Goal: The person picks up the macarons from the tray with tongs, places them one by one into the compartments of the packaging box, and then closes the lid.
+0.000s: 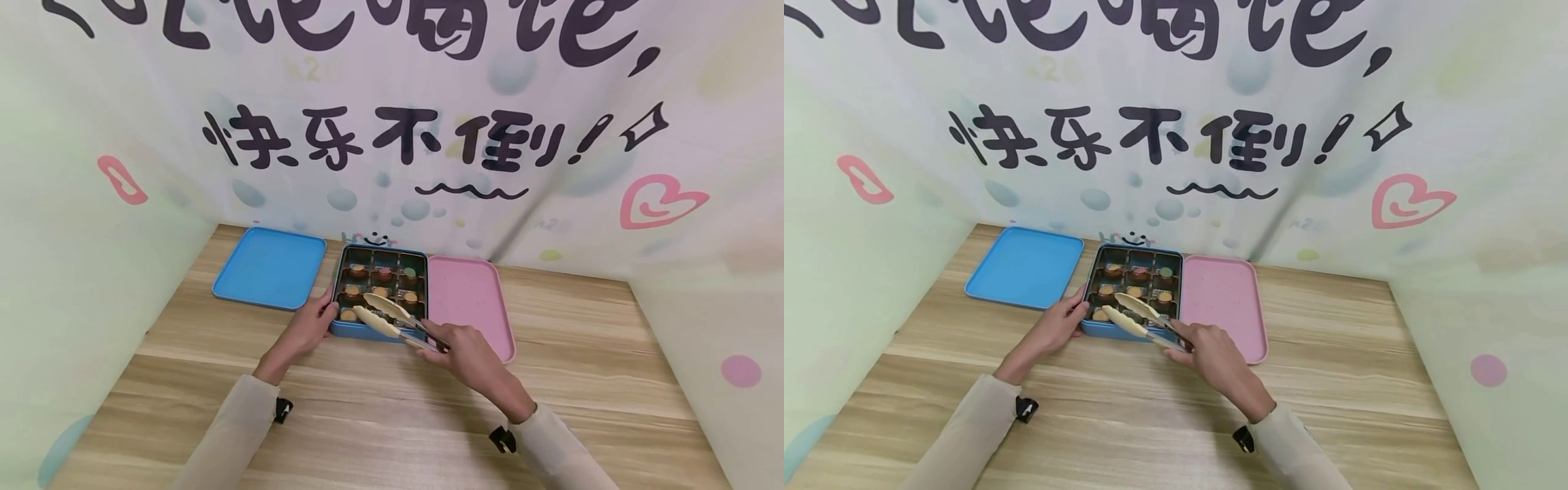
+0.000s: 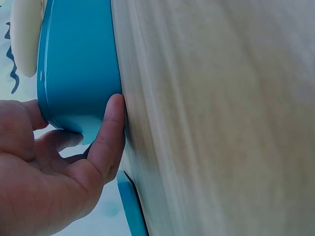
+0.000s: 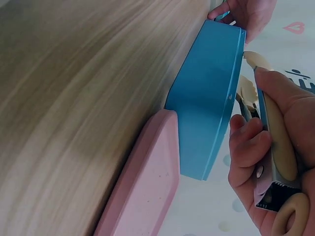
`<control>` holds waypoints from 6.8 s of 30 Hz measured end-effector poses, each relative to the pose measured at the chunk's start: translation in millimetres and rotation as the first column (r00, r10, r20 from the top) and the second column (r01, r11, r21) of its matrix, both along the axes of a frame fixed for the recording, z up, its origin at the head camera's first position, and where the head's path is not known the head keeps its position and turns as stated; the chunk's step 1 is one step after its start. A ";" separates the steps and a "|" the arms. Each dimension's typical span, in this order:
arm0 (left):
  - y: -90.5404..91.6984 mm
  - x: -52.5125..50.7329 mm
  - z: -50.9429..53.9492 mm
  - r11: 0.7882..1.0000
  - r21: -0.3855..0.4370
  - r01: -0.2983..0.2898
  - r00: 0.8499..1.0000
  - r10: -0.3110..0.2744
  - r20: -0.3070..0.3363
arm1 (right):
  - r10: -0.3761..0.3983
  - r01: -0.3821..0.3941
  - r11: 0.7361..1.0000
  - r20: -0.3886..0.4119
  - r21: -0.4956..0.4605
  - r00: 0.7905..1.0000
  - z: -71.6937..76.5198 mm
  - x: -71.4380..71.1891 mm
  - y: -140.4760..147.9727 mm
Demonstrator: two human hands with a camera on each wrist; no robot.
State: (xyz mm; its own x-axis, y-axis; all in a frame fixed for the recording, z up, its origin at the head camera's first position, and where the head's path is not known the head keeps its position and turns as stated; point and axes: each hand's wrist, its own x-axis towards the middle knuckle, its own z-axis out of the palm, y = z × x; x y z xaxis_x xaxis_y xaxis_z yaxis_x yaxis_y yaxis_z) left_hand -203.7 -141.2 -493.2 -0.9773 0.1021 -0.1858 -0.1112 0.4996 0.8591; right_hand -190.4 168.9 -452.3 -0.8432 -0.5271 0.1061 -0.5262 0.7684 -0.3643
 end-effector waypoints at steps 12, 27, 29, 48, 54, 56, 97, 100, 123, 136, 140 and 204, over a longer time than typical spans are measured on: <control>-0.7 1.6 -0.5 1.000 -0.018 -0.002 1.000 0.002 0.018 | -0.113 0.114 0.987 0.014 -0.116 0.993 -7.2 2.9 16.4; -2.1 0.1 -1.6 0.999 0.025 0.026 1.000 -0.026 0.004 | -0.388 0.386 0.908 0.024 -0.161 0.921 -12.7 -3.1 74.7; -2.1 -0.3 -1.1 0.999 0.027 0.024 1.000 -0.024 0.001 | -0.412 0.406 0.899 -0.005 -0.164 0.911 -14.2 -5.4 83.1; -1.4 -1.0 -1.7 1.000 -0.008 0.003 1.000 -0.003 0.005 | -0.663 0.662 0.742 0.030 -0.108 0.748 -31.1 -21.5 144.3; -1.8 -0.7 -0.9 1.000 -0.010 0.008 1.000 -0.008 0.010 | -0.689 0.691 0.721 0.053 -0.050 0.723 -36.6 -23.9 156.2; -1.9 -0.3 -0.5 1.000 -0.013 0.013 1.000 -0.013 0.007 | -0.691 0.694 0.719 0.072 -0.032 0.719 -37.7 -24.2 159.6; -0.5 0.3 0.3 1.000 -0.020 0.010 1.000 -0.010 -0.001 | -0.666 0.592 0.731 0.170 0.338 0.726 -25.9 -25.5 163.7; -1.4 1.0 0.4 1.000 -0.011 0.007 1.000 -0.007 0.005 | -0.656 0.570 0.740 0.194 0.358 0.730 -22.3 -25.9 162.9; -32.6 4.7 13.4 0.978 -0.009 -0.207 0.950 0.199 -0.241 | -0.296 0.312 0.801 0.114 -0.511 0.948 19.6 -28.6 23.9; -86.7 -8.6 32.3 0.897 0.018 -0.441 0.848 0.424 -0.317 | -0.172 0.297 0.688 0.250 -0.662 0.953 20.9 -45.2 -82.9; -105.8 -11.5 34.9 0.882 0.010 -0.471 0.841 0.453 -0.295 | -0.047 0.299 0.616 0.345 -0.729 0.937 24.8 -48.1 -110.2; -198.5 12.1 18.2 0.889 0.215 -0.404 0.890 0.329 0.314 | 0.209 0.627 0.511 0.793 -0.588 0.573 -34.7 -11.9 -239.3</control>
State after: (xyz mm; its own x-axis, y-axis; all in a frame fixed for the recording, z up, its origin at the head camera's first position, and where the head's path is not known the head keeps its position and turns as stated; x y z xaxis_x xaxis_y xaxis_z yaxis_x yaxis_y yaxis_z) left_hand -191.7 -339.7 -475.0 -0.8728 -0.1719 -0.4568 -0.4801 0.1340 0.8669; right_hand -202.3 -70.4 -487.0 -0.8694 -0.3571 -0.3414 0.3728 -0.0209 -0.9277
